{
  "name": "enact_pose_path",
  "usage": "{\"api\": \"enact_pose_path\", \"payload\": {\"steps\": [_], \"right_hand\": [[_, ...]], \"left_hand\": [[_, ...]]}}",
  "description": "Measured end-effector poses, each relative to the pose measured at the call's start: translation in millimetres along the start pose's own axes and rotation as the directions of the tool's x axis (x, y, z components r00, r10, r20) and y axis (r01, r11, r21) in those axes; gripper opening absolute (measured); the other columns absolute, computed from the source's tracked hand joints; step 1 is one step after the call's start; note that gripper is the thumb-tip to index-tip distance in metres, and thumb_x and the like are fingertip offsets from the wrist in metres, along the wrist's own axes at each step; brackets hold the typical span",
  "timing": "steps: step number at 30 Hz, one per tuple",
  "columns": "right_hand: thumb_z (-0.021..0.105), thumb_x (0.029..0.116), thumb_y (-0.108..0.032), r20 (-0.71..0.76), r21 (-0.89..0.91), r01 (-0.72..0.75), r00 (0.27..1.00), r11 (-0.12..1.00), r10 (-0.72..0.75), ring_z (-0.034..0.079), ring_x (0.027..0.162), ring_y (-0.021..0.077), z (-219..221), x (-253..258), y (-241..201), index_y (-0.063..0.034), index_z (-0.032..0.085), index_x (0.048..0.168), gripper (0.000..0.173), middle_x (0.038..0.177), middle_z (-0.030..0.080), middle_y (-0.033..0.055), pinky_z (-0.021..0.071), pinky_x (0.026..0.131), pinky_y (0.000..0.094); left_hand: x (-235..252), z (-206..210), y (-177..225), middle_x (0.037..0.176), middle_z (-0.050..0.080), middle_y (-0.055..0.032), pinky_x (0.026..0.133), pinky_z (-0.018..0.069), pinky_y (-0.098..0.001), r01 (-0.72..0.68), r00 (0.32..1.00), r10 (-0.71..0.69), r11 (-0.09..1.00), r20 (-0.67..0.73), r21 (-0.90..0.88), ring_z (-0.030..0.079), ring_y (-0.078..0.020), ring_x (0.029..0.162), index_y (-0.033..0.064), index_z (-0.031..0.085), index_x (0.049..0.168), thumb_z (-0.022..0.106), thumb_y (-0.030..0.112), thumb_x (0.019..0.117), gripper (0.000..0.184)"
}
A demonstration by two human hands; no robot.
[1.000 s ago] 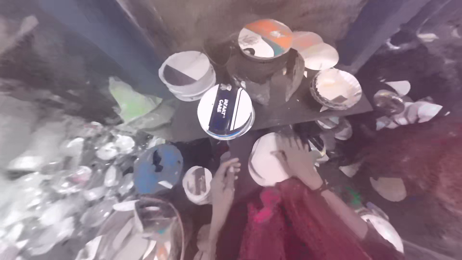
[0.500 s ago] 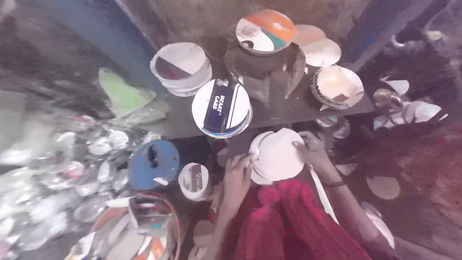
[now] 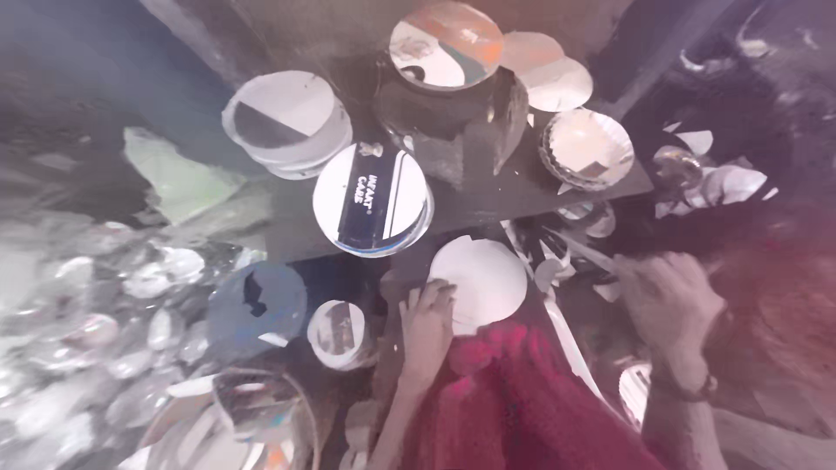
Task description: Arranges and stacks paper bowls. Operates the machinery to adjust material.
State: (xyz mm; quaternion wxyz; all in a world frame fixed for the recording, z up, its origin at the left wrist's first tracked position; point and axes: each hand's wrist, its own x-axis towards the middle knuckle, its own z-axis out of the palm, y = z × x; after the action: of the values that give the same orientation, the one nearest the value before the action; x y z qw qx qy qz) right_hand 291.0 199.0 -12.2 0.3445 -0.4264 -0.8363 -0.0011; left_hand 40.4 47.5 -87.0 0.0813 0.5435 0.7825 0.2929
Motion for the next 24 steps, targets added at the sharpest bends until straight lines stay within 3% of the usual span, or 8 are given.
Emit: {"api": "enact_pose_path", "payload": {"steps": [3, 6, 10, 12, 14, 17, 21, 24], "right_hand": [[0.063, 0.0978, -0.007, 0.407, 0.153, -0.18, 0.908, 0.972, 0.104, 0.071, 0.101, 0.0385, 38, -11, 8, 0.0019, 0.076, 0.11, 0.02, 0.112, 0.072, 0.0235, 0.057, 0.089, 0.0537], [0.059, 0.102, -0.032, 0.634, 0.183, -0.35, 0.756, 0.919, 0.162, 0.064, 0.117, 0.0406, 80, -21, 7, -0.0012, 0.068, 0.129, 0.041, 0.126, 0.067, 0.0235, 0.0474, 0.102, 0.0594], [0.069, 0.0953, -0.026, 0.456, 0.286, -0.435, 0.846, 0.854, 0.278, 0.07, 0.086, 0.0289, 90, -18, -16, 0.0027, 0.07, 0.108, 0.031, 0.096, 0.072, 0.0171, 0.0536, 0.082, 0.0521], [0.065, 0.0946, -0.017, 0.255, 0.407, -0.298, 0.945, 0.864, 0.205, 0.068, 0.074, 0.0148, 76, -14, -23, 0.0005, 0.07, 0.099, 0.019, 0.086, 0.072, 0.0093, 0.0565, 0.071, 0.0363], [0.063, 0.0931, -0.008, 0.086, 0.469, 0.004, 0.995, 0.883, -0.05, 0.07, 0.08, 0.0174, 57, -10, -37, 0.0004, 0.073, 0.091, 0.013, 0.086, 0.074, 0.0119, 0.0554, 0.076, 0.0328], [0.055, 0.1018, -0.009, 0.113, 0.509, 0.41, 0.84, 0.757, -0.531, 0.067, 0.099, 0.0205, 45, -18, -63, -0.0161, 0.071, 0.097, 0.019, 0.1, 0.074, 0.0026, 0.0512, 0.092, 0.0349], [0.06, 0.0975, -0.007, 0.279, 0.742, 0.32, 0.651, 0.589, -0.706, 0.07, 0.086, 0.0218, 72, -29, -90, -0.0108, 0.075, 0.093, 0.016, 0.087, 0.074, 0.0035, 0.0539, 0.08, 0.0381], [0.061, 0.0958, -0.009, 0.388, 0.651, 0.13, 0.79, 0.748, -0.475, 0.073, 0.098, 0.0337, 91, -13, -90, -0.003, 0.076, 0.104, 0.018, 0.102, 0.076, 0.0152, 0.0563, 0.087, 0.0516]], "left_hand": [[6, -2, 6, 0.122, 0.07, -0.0153, 0.087, 0.0475, -0.0626, -0.001, 0.997, 0.0, 1.0, 0.076, 0.013, 0.063, -0.0427, 0.113, 0.0077, 0.077, 0.113, 0.063, 0.01, 0.0952, 0.023], [4, 0, 7, 0.12, 0.068, -0.0176, 0.085, 0.0493, -0.0614, -0.03, 0.995, 0.028, 0.999, 0.095, 0.016, 0.063, -0.0434, 0.109, 0.01, 0.076, 0.119, 0.061, 0.01, 0.0956, 0.027], [-7, -1, -2, 0.117, 0.068, -0.0191, 0.082, 0.0498, -0.0609, -0.031, 0.999, 0.033, 0.997, 0.032, -0.077, 0.063, -0.0438, 0.104, 0.0119, 0.076, 0.12, 0.061, 0.013, 0.0945, 0.03], [-12, -7, -4, 0.117, 0.07, -0.016, 0.088, 0.0507, -0.0535, 0.014, 1.0, -0.02, 0.967, -0.022, -0.255, 0.065, -0.0344, 0.106, 0.0062, 0.075, 0.119, 0.053, 0.018, 0.0988, 0.032], [-14, -16, -7, 0.11, 0.073, -0.005, 0.081, 0.0536, -0.0275, 0.122, 0.99, -0.142, 0.796, 0.012, -0.593, 0.066, -0.0102, 0.096, -0.0034, 0.068, 0.121, 0.029, 0.03, 0.1084, 0.052], [-11, -36, -10, 0.101, 0.073, 0.0019, 0.067, 0.0574, -0.0242, 0.378, 0.908, -0.328, 0.365, 0.263, -0.851, 0.069, -0.0051, 0.083, -0.0045, 0.049, 0.131, 0.014, 0.047, 0.1076, 0.066], [-16, -36, -34, 0.099, 0.07, -0.0079, 0.075, 0.0572, -0.0251, 0.429, 0.894, -0.408, 0.66, 0.186, -0.616, 0.067, -0.0052, 0.084, -0.0073, 0.061, 0.121, 0.064, 0.004, 0.0914, 0.032], [-27, -42, -47, 0.099, 0.07, -0.0196, 0.086, 0.0552, -0.045, 0.47, 0.878, -0.468, 0.796, 0.104, -0.383, 0.069, -0.023, 0.092, -0.0081, 0.066, 0.114, 0.068, 0.009, 0.0908, 0.029]]}}
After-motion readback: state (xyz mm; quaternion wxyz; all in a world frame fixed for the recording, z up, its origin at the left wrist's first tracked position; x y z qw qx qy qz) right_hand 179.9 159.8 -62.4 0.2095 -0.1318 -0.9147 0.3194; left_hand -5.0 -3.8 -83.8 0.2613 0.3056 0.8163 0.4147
